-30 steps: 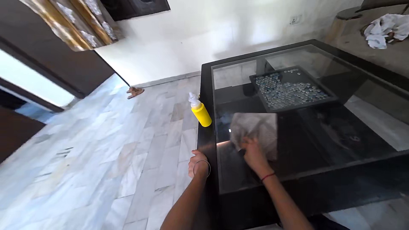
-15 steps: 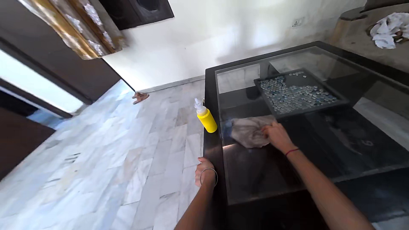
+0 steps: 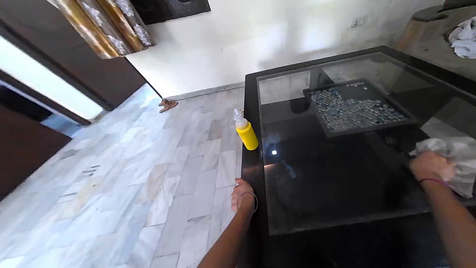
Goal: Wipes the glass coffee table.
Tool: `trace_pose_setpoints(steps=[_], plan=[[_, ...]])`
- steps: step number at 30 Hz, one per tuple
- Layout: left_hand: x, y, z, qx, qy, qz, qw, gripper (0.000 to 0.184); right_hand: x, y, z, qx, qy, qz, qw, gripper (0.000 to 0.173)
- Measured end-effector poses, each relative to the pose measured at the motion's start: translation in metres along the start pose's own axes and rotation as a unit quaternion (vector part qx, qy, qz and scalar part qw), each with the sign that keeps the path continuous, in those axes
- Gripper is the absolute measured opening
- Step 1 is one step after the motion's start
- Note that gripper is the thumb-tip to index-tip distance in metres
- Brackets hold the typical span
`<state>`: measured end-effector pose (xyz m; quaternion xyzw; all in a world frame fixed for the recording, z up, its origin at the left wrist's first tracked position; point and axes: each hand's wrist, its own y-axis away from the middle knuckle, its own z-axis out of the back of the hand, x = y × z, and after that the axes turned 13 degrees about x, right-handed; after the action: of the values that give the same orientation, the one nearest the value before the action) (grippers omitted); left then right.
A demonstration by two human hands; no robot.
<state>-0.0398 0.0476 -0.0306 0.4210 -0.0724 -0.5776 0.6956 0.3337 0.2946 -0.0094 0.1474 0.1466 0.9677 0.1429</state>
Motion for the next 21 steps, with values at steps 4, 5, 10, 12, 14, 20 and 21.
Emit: trace_pose_setpoints(steps=[4,5,10,12,14,20,21], plan=[[-0.001,0.001,0.0,-0.002,0.002,0.003,1.0,0.078,0.052,0.015,-0.019,0.037,0.019,0.105,0.994,0.03],[-0.001,0.002,0.0,-0.004,0.003,0.003,1.0,0.078,0.07,0.024,-0.025,0.047,0.025,0.138,0.989,0.027],[0.0,0.003,-0.001,-0.007,-0.014,0.004,1.0,0.078,0.161,0.082,-0.061,0.13,0.058,0.333,0.932,0.023],[-0.001,0.002,-0.001,-0.009,-0.016,0.005,1.0,0.078,0.192,0.116,-0.077,0.167,0.083,0.4,0.897,0.026],[0.0,0.001,-0.002,-0.011,-0.01,0.004,1.0,0.077,0.211,0.151,-0.094,0.198,0.112,0.473,0.851,0.027],[0.001,0.002,-0.002,-0.009,-0.009,-0.009,1.0,0.078,0.206,0.194,-0.118,0.166,0.167,0.579,0.781,0.034],[0.002,0.002,-0.002,-0.01,-0.012,-0.009,1.0,0.078,0.2,0.186,-0.116,0.151,0.167,0.575,0.787,0.034]])
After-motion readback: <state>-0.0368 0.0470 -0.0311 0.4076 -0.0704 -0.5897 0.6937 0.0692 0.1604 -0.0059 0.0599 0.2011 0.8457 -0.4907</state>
